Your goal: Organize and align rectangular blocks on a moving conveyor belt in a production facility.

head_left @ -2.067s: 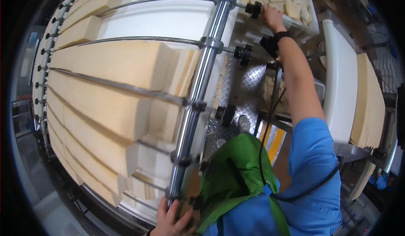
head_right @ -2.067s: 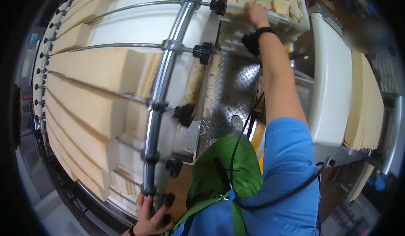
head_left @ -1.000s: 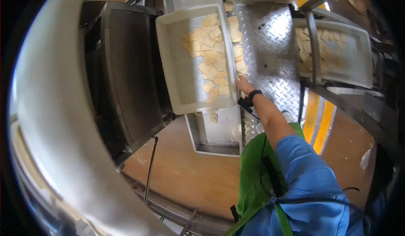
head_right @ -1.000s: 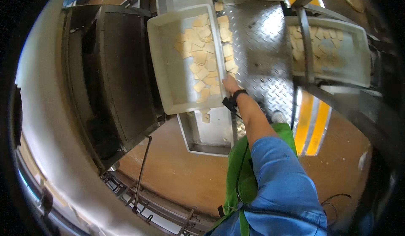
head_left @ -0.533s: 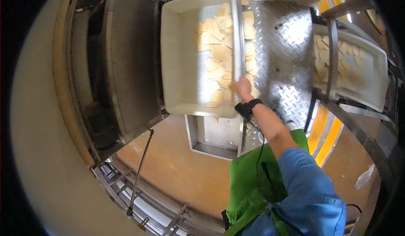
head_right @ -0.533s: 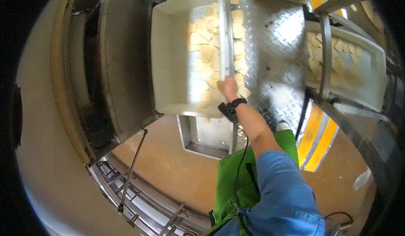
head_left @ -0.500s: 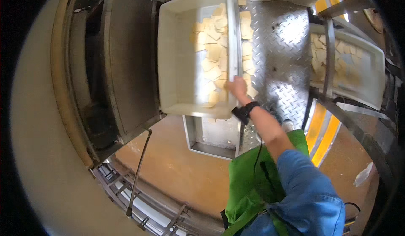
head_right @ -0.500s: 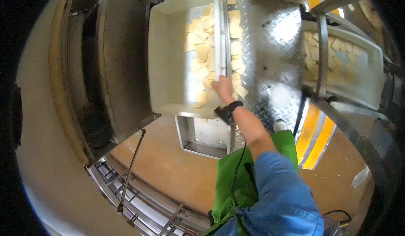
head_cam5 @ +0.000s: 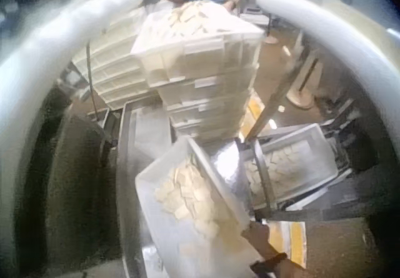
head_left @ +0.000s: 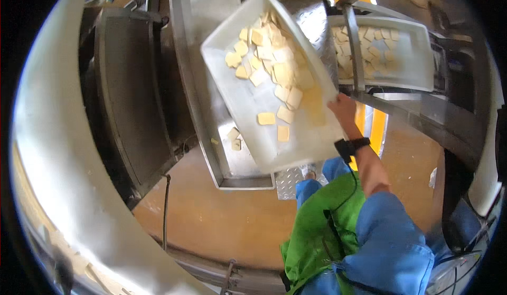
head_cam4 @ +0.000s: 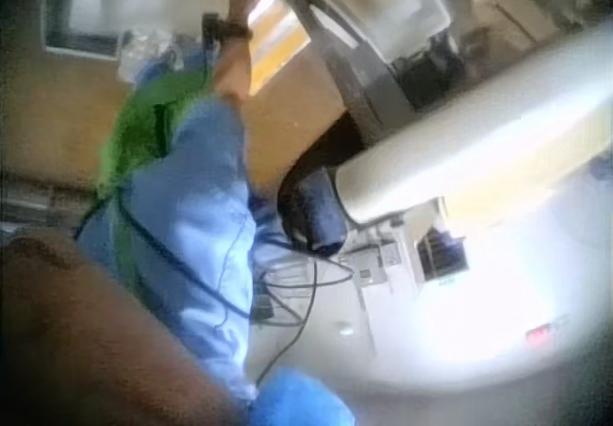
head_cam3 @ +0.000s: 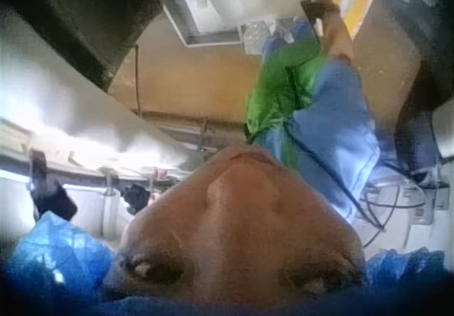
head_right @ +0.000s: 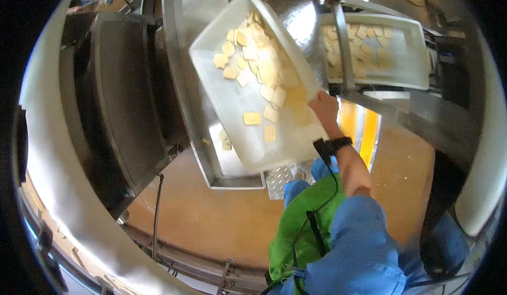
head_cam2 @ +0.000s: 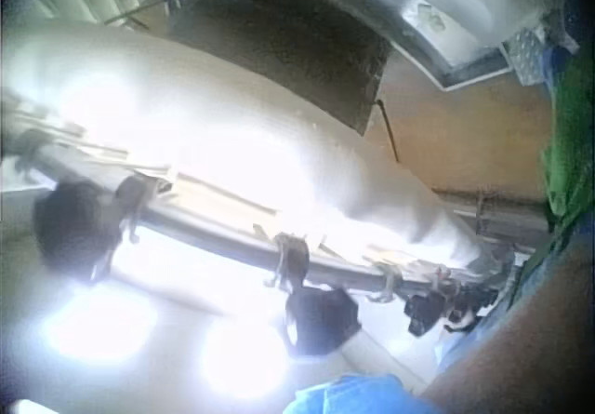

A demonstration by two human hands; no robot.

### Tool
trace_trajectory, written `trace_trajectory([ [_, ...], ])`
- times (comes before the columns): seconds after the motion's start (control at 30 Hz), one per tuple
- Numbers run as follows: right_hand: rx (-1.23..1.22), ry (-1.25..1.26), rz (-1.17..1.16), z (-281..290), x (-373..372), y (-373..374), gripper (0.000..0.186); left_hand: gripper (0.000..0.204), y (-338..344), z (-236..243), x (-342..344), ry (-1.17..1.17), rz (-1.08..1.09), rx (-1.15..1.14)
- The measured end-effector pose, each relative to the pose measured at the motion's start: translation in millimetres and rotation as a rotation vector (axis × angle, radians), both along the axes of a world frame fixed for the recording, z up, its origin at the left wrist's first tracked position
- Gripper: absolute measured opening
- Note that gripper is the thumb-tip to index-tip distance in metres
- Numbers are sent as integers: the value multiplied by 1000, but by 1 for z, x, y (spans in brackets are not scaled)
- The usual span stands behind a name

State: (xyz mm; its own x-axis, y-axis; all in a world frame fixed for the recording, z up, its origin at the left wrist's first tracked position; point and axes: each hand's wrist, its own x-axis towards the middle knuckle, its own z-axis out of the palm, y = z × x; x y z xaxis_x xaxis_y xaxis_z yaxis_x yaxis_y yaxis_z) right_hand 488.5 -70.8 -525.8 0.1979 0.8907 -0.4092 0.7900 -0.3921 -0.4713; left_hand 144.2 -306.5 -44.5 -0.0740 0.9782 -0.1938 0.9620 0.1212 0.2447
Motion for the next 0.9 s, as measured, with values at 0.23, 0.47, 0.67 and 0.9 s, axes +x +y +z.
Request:
trace_trajectory([
  [0.23, -3, -64, -87, 40, 99, -75, 28, 48, -16, 16, -1, -1, 30, 33],
  [0.47, 12, -224, 0, -36, 94, -71, 29, 48, -27, 15, 11, 10, 108, 29],
  [0.67, -77, -157, 86, -86, 73, -34, 29, 48, -18, 14, 22, 18, 140, -9],
  [0.9, 316, -148, -206, -84, 91, -32, 16, 48, -10, 32, 18, -29, 139, -6],
])
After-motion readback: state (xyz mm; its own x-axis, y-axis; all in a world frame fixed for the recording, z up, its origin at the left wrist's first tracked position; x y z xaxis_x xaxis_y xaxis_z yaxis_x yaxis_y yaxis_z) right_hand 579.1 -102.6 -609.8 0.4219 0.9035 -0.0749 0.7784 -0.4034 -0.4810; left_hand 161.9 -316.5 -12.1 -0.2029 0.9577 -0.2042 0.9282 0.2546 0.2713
